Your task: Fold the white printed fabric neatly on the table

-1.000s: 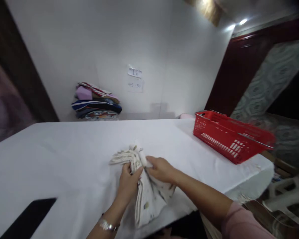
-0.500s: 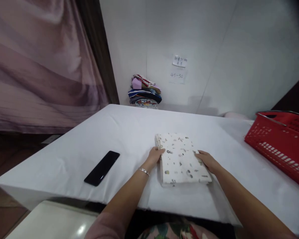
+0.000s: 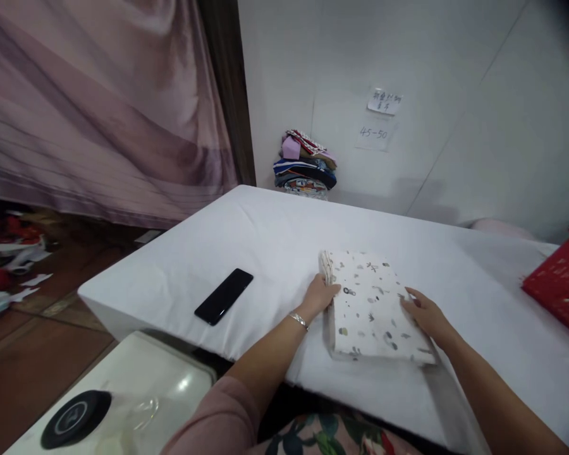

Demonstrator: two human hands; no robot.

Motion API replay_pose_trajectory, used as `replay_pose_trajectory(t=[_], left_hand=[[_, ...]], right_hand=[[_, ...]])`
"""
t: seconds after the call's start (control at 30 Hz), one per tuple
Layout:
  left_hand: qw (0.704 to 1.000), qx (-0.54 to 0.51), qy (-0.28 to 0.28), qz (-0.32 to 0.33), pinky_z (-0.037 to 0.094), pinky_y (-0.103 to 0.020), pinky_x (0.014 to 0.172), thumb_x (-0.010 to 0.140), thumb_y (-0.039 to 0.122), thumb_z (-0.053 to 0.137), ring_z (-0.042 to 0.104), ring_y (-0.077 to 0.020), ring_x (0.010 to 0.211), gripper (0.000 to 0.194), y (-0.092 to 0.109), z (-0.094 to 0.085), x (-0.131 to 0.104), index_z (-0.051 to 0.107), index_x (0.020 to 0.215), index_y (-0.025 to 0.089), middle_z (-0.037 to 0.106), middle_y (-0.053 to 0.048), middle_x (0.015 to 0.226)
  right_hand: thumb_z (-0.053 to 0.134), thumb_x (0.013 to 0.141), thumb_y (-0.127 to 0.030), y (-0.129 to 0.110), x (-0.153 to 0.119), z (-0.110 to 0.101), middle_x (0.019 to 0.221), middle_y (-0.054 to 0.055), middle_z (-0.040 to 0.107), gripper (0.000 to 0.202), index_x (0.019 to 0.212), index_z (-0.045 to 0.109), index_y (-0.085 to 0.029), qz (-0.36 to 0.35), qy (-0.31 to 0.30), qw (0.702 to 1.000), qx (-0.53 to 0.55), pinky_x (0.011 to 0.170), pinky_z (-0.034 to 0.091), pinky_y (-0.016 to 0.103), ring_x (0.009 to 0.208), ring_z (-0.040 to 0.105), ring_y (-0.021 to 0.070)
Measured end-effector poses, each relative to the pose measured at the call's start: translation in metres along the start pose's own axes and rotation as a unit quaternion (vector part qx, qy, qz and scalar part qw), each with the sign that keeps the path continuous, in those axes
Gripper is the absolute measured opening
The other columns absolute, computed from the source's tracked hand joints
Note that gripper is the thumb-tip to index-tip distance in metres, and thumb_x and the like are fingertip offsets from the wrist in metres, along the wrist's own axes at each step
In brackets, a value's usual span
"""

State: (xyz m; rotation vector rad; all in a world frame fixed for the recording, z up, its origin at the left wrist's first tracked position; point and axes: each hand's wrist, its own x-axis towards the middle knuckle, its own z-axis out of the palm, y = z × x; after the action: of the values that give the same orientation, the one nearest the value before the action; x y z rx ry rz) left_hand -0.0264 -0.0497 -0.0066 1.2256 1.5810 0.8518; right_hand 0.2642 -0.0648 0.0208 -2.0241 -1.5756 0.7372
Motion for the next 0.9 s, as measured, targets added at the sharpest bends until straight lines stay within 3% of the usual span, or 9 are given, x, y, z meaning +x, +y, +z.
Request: replay_pose_trajectory(t=[0.1,0.2,0.33,0.4,0.53,0.63,0.8,0.9], left_hand=[[1.0,-0.001,-0.008,-0.005,0.047,-0.028,0.068,0.071,0.043,0.065,0.064,-0.0222,0.087,0.05,0.001,-0.002,0.001,0.05,0.111,0.015,0.066,-0.011,0.103],[1.0,0.01,0.003,-0.003,0.046,-0.028,0.072,0.071,0.05,0.064,0.063,-0.0228,0.091,0.066,0.006,-0.008,0.003,0.044,0.123,0.015,0.064,-0.011,0.108],[0.997,0.065,0.041,0.011,0.044,-0.028,0.075,0.074,0.052,0.06,0.061,-0.023,0.095,0.07,0.019,-0.02,0.011,0.039,0.131,0.017,0.063,-0.01,0.111],[0.993,0.095,0.067,0.018,0.043,-0.027,0.076,0.075,0.05,0.059,0.06,-0.022,0.096,0.059,0.027,-0.024,0.017,0.047,0.124,0.018,0.063,-0.009,0.112],[0.988,0.121,0.091,0.033,0.042,-0.026,0.072,0.079,0.045,0.056,0.061,-0.019,0.089,0.029,0.038,-0.025,0.029,0.06,0.092,0.02,0.066,-0.006,0.1],[0.99,0.107,0.083,0.029,0.042,-0.027,0.069,0.08,0.049,0.055,0.061,-0.0183,0.081,0.029,0.039,-0.019,0.035,0.058,0.078,0.02,0.067,-0.004,0.088],[0.988,0.061,0.13,0.048,0.042,-0.026,0.073,0.077,0.05,0.06,0.059,-0.0178,0.089,0.031,0.033,-0.01,0.038,0.054,0.086,0.021,0.065,-0.004,0.098],[0.988,0.069,0.13,0.053,0.041,-0.026,0.075,0.076,0.05,0.061,0.058,-0.0175,0.09,0.032,0.031,-0.008,0.039,0.053,0.088,0.021,0.063,-0.004,0.099]], right_hand=[[0.043,0.081,-0.036,-0.006,-0.005,0.005,0.124,0.016,0.058,0.056,0.132,0.048,-0.014,-0.094,0.044,0.983,-0.154,0.091,0.045,0.044,0.111,0.055,0.031],[0.038,0.086,-0.034,-0.016,-0.015,0.015,0.137,0.013,0.047,0.051,0.132,0.048,-0.014,-0.232,0.091,0.946,-0.208,0.102,0.037,0.043,0.125,0.043,0.0284],[0.036,0.09,-0.039,-0.024,-0.023,0.041,0.143,0.01,0.041,0.049,0.132,0.048,-0.018,-0.338,0.065,0.906,-0.245,0.107,0.032,0.045,0.133,0.034,0.0259],[0.033,0.091,-0.039,-0.023,-0.023,0.054,0.142,0.01,0.042,0.048,0.131,0.05,-0.018,-0.353,0.037,0.893,-0.275,0.106,0.03,0.049,0.133,0.034,0.0268],[0.03,0.093,-0.038,-0.016,-0.02,0.068,0.143,0.01,0.041,0.047,0.131,0.049,-0.018,-0.352,0.036,0.886,-0.3,0.107,0.028,0.05,0.134,0.033,0.0258],[0.03,0.093,-0.039,-0.014,-0.02,0.067,0.143,0.01,0.041,0.048,0.132,0.049,-0.019,-0.355,0.035,0.886,-0.297,0.107,0.028,0.05,0.134,0.033,0.0255],[0.029,0.094,-0.041,-0.015,-0.021,0.065,0.144,0.009,0.04,0.048,0.133,0.048,-0.02,-0.354,0.03,0.89,-0.285,0.106,0.029,0.051,0.134,0.032,0.0261],[0.03,0.094,-0.041,-0.016,-0.021,0.066,0.144,0.008,0.041,0.047,0.134,0.047,-0.023,-0.356,0.035,0.892,-0.278,0.106,0.028,0.051,0.134,0.032,0.0256]])
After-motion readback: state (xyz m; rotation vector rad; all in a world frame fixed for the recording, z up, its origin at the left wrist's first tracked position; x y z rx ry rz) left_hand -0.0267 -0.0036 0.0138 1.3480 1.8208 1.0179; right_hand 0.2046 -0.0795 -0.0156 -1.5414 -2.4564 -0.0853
